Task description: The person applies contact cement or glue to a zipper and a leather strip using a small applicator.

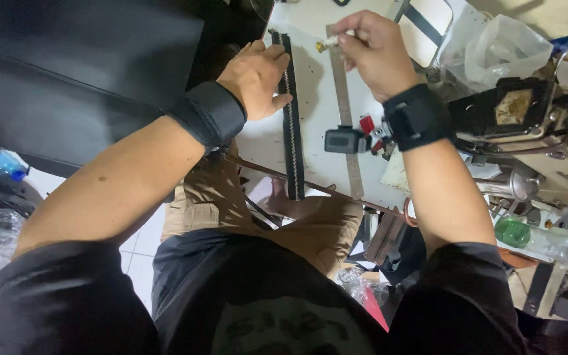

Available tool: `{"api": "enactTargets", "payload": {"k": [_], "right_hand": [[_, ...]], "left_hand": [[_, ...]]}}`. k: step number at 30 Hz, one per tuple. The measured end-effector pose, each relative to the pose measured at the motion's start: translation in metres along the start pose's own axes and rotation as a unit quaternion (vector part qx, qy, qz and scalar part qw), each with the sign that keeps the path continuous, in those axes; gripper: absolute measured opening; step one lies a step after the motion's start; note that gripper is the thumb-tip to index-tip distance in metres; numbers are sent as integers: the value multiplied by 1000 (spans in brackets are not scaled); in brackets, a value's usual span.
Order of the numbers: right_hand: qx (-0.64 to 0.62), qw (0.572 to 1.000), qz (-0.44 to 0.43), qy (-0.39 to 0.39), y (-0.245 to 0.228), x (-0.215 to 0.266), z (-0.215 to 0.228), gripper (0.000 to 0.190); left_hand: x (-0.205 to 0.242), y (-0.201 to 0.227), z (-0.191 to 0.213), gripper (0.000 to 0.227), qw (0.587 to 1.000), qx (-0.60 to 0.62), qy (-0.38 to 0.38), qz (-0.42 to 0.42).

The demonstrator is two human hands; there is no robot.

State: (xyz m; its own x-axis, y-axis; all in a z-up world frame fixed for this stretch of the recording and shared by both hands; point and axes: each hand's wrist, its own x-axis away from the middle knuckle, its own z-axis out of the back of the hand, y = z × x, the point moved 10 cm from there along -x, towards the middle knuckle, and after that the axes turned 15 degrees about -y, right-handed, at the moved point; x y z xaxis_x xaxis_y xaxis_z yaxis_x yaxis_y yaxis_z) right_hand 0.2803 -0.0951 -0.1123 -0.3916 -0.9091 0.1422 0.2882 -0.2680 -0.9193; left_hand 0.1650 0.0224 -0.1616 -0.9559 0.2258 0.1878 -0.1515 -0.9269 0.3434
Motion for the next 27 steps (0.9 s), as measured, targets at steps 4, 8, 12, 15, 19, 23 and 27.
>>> {"api": "enactTargets", "payload": {"k": [4,8,12,15,19,23,27], "right_hand": [[88,996,-23,-2,22,-30,0,14],[98,995,-21,0,43,-49,-3,11],[166,986,23,-20,49,-61,-7,9],[197,980,-35,-1,51,-64,-8,14],[163,985,-48,-11,64,-70,-11,12],[180,981,-72,-7,65,-71,-13,14],[217,971,-104,0,74,-72,-11,17]], "left_hand": [[2,0,2,62,1000,-7,27,-3],[9,3,6,58,999,-10,39,-15],[10,4,8,61,993,-43,111,-27],[3,0,-2,60,998,-39,51,-3],[9,0,4,58,997,-25,77,-14],[7,-1,0,59,997,-35,73,-4],[3,-5,-8,61,998,-32,57,6]]}}
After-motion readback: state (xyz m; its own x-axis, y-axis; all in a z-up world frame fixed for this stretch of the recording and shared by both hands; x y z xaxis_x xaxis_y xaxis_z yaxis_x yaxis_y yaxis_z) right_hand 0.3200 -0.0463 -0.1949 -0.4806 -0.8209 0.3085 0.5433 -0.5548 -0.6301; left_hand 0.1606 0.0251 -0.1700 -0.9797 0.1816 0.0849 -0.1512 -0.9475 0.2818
